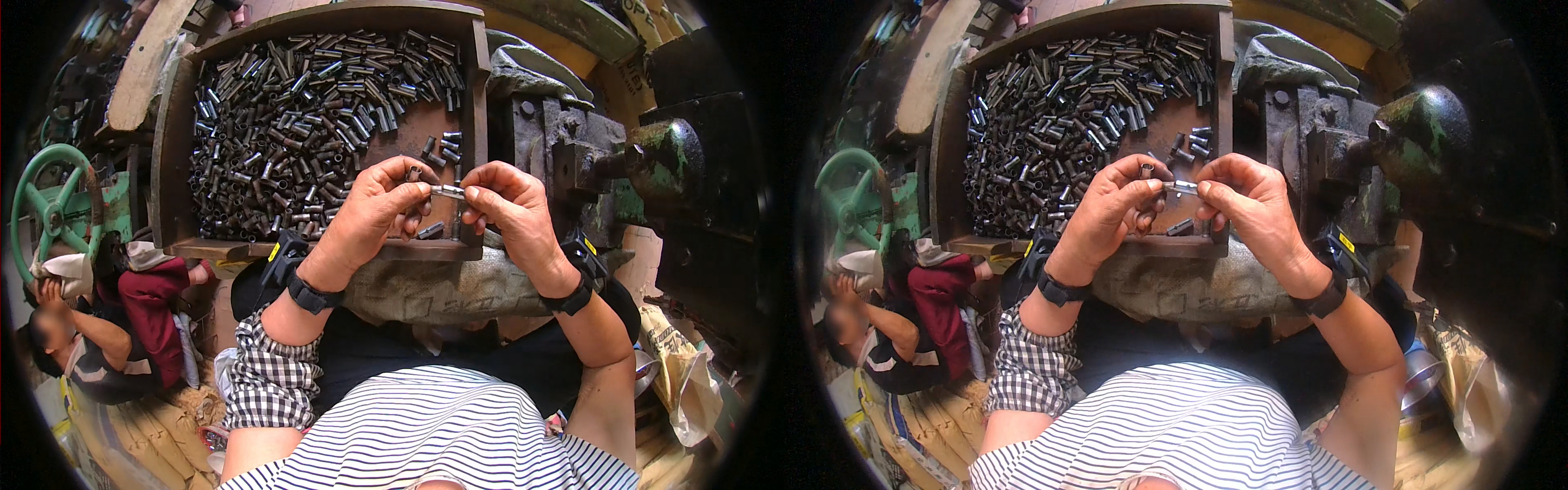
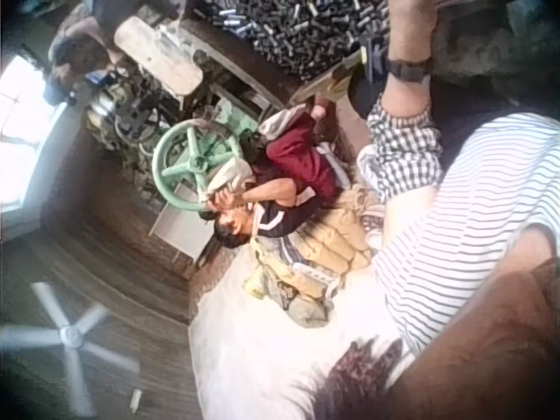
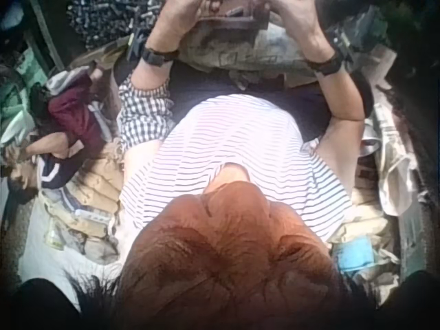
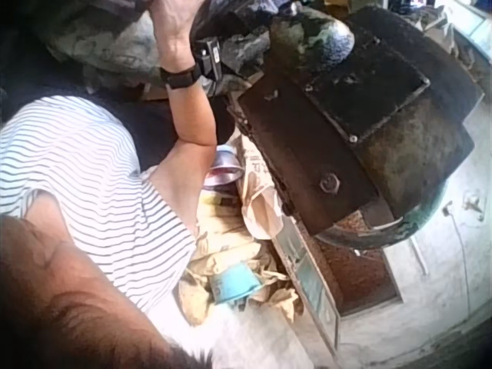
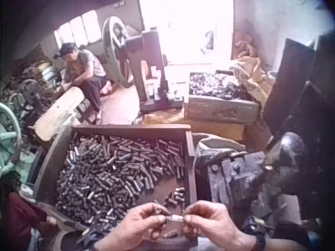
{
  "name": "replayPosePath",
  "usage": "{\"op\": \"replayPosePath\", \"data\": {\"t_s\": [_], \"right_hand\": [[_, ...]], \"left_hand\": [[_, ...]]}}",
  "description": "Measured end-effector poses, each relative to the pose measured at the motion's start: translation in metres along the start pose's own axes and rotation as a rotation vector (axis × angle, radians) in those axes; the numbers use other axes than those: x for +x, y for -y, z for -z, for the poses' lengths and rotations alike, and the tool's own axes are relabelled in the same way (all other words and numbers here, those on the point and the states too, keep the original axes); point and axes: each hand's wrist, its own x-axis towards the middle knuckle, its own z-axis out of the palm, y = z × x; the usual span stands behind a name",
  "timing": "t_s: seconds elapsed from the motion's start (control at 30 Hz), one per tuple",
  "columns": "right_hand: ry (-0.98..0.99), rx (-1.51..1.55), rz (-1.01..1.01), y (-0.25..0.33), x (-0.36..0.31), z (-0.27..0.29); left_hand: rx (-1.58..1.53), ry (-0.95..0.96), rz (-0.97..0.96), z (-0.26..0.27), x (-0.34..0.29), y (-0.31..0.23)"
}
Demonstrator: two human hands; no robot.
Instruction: Assembling small metal components using a manual press machine.
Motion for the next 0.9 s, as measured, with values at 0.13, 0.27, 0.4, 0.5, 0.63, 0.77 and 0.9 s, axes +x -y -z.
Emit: {"op": "replayPosePath", "data": {"t_s": [0.13, 0.27, 0.4, 0.5, 0.63, 0.77, 0.9], "right_hand": [[0.016, 0.08, -0.022, 0.0, 0.002, 0.001], [-0.008, 0.149, -0.047, -0.003, 0.003, 0.0], [-0.047, 0.198, -0.091, -0.003, 0.001, -0.003], [-0.081, 0.241, -0.1, 0.0, 0.0, -0.004], [-0.049, 0.253, -0.085, 0.001, 0.001, -0.001], [-0.007, 0.2, -0.044, 0.002, 0.001, 0.0], [-0.021, 0.178, -0.019, 0.004, 0.0, 0.0]], "left_hand": [[-0.032, 0.013, 0.025, 0.001, 0.001, 0.001], [0.033, -0.052, 0.02, -0.002, 0.001, 0.003], [0.049, -0.097, -0.014, -0.007, -0.001, 0.008], [-0.04, -0.124, -0.008, -0.01, -0.002, 0.011], [0.126, -0.079, -0.158, -0.011, -0.002, 0.01], [0.018, -0.039, -0.094, -0.007, -0.003, 0.009], [-0.021, -0.089, -0.08, -0.013, -0.004, 0.012]]}}
